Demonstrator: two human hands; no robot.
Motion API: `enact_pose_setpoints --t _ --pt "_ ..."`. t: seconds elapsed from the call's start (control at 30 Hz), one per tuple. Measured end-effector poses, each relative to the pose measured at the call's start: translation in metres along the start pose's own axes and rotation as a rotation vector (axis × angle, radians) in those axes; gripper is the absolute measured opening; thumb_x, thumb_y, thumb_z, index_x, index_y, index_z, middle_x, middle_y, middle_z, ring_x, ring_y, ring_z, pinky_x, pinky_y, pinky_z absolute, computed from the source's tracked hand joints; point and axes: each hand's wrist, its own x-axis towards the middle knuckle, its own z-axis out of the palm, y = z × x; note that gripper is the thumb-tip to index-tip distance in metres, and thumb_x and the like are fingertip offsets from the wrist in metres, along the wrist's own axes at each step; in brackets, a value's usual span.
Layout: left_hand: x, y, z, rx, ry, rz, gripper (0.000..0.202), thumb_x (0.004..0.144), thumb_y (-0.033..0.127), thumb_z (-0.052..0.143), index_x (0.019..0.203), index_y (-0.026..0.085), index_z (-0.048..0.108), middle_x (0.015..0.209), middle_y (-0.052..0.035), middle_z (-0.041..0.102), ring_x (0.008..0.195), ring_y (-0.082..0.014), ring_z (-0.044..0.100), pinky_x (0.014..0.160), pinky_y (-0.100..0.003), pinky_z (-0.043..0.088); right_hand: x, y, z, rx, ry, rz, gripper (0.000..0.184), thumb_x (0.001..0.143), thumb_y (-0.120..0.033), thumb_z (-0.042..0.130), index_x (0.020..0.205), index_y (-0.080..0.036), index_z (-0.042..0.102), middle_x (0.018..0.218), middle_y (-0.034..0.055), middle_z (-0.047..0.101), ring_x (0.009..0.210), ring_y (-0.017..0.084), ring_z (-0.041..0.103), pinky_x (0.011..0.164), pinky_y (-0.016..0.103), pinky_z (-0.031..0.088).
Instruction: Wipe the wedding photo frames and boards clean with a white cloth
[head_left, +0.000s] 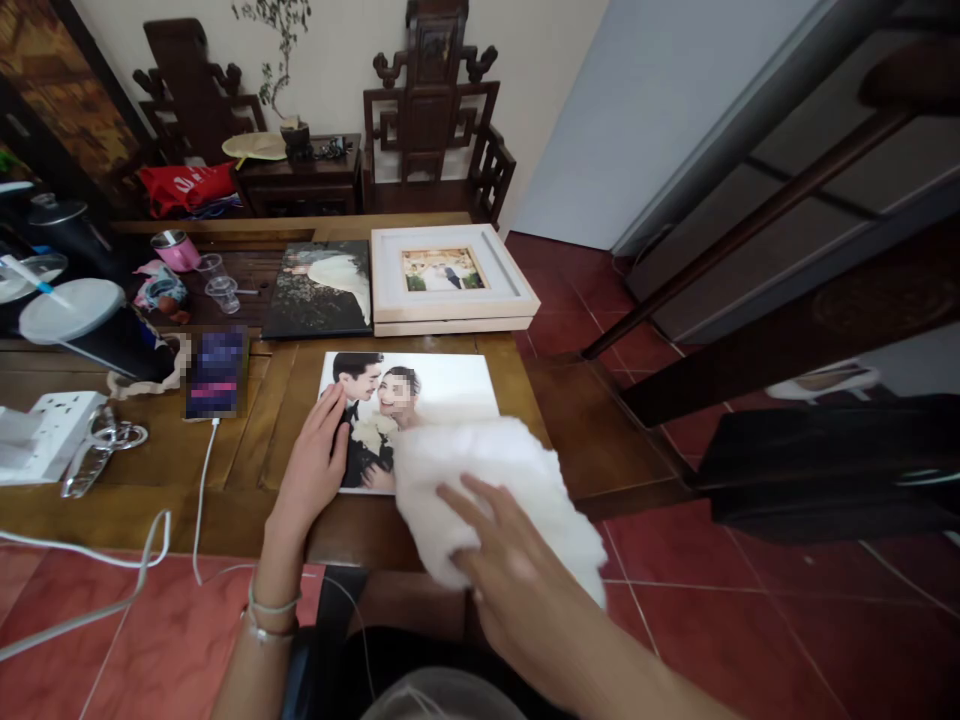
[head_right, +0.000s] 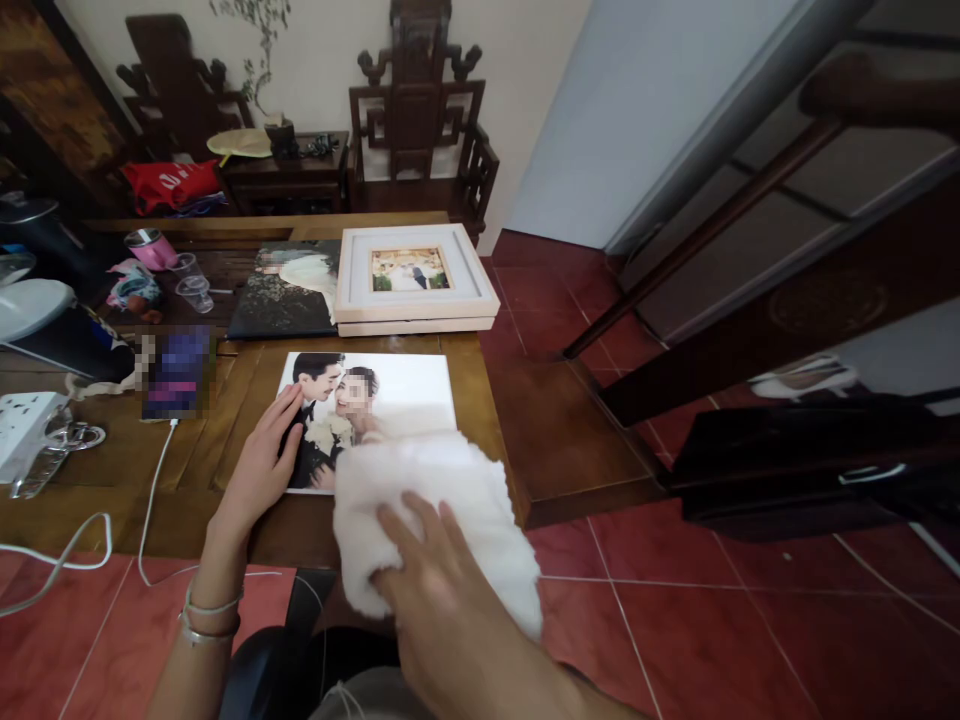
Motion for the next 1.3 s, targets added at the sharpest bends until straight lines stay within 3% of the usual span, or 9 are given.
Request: enact_pose_setpoints --t 0.13,0.33,0.5,0.67,0.77,0.87,0.97,1.17,1.3 --pt "0.0 -0.002 0.001 -0.003 -0.005 0.004 0.046 0.097 0.025 0.035 0.142 0.016 0.04 0.15 -0.0113 0.037 0.141 -0.0209 0.029 0.117 -0.044 0.025 0.004 -0.007 -0.036 0.109 -0.099 -0.018 0.041 0.06 0.003 0.041 0.083 -0.019 0.066 0.119 0.0096 0.061 0.115 0.025 0.052 0.095 0.036 0.045" --pt "0.0 -0.004 0.002 -0.014 0.005 0.022 0.045 0.097 0.024 0.035 0.142 0.017 0.04 0.15 -0.0105 0.038 0.141 -0.0198 0.03 0.117 -0.044 0.025 0.097 0.043 -0.062 -0.059 -0.165 0.107 0.03 0.067 0.0 0.04 0.081 -0.015 0.061 0.076 0.0085 0.06 0.076 0.022 0.058 0.068 0.03 0.042" --pt "-0.001 -0.003 0.001 -0.02 0.01 0.03 0.045 0.097 0.024 0.035 0.142 0.018 0.04 0.15 -0.0105 0.039 0.141 -0.0201 0.03 0.116 -0.044 0.026 0.149 0.069 -0.057 -0.13 -0.14 0.132 0.025 0.07 -0.001 0.04 0.078 -0.014 0.061 0.08 0.0109 0.061 0.079 0.022 0.057 0.069 0.031 0.041" --pt "-0.001 0.001 0.0 -0.017 0.005 0.011 0.046 0.097 0.025 0.034 0.143 0.019 0.039 0.15 -0.0101 0.038 0.141 -0.0211 0.029 0.117 -0.045 0.025 0.108 0.051 -0.005 -0.182 0.028 0.114 0.019 0.077 -0.014 0.052 0.086 -0.015 0.069 0.13 0.0188 0.052 0.124 0.041 0.039 0.095 0.059 0.035" --pt "0.0 0.002 -0.001 -0.011 -0.004 0.008 0.046 0.098 0.025 0.033 0.143 0.02 0.037 0.151 -0.0098 0.037 0.142 -0.0213 0.029 0.117 -0.046 0.024 0.055 0.024 0.016 -0.149 0.026 0.071 0.021 0.07 -0.008 0.054 0.079 -0.018 0.07 0.134 0.0147 0.051 0.129 0.041 0.033 0.102 0.064 0.028" --pt "0.0 0.001 0.0 -0.001 -0.015 0.003 0.047 0.098 0.025 0.033 0.144 0.018 0.036 0.151 -0.0103 0.035 0.142 -0.0209 0.028 0.117 -0.045 0.024 0.014 -0.003 0.009 -0.056 -0.01 0.008 0.029 0.065 -0.004 0.05 0.08 -0.019 0.071 0.134 0.0114 0.052 0.13 0.036 0.034 0.105 0.06 0.029" --pt "0.0 -0.001 0.002 0.005 -0.013 0.002 0.046 0.098 0.025 0.033 0.143 0.017 0.037 0.152 -0.0105 0.035 0.142 -0.0199 0.028 0.117 -0.044 0.023 0.01 -0.017 -0.015 0.005 -0.096 -0.033 0.034 0.065 -0.001 0.046 0.081 -0.019 0.07 0.125 0.0103 0.058 0.125 0.03 0.042 0.103 0.05 0.038" --pt "-0.001 -0.005 0.003 -0.023 -0.007 0.023 0.046 0.098 0.024 0.033 0.144 0.019 0.036 0.152 -0.0101 0.035 0.143 -0.0197 0.026 0.117 -0.045 0.023 0.099 0.003 -0.052 -0.1 -0.187 0.096 0.03 0.075 -0.002 0.042 0.087 -0.016 0.066 0.095 0.0124 0.065 0.092 0.025 0.058 0.075 0.033 0.047" --pt "-0.002 -0.004 0.002 -0.033 -0.002 0.035 0.046 0.098 0.025 0.031 0.144 0.021 0.036 0.152 -0.0095 0.035 0.142 -0.0201 0.027 0.117 -0.047 0.023 0.157 0.016 -0.055 -0.116 -0.223 0.188 0.026 0.079 -0.007 0.045 0.092 -0.013 0.066 0.094 0.0143 0.065 0.093 0.027 0.058 0.07 0.031 0.045"
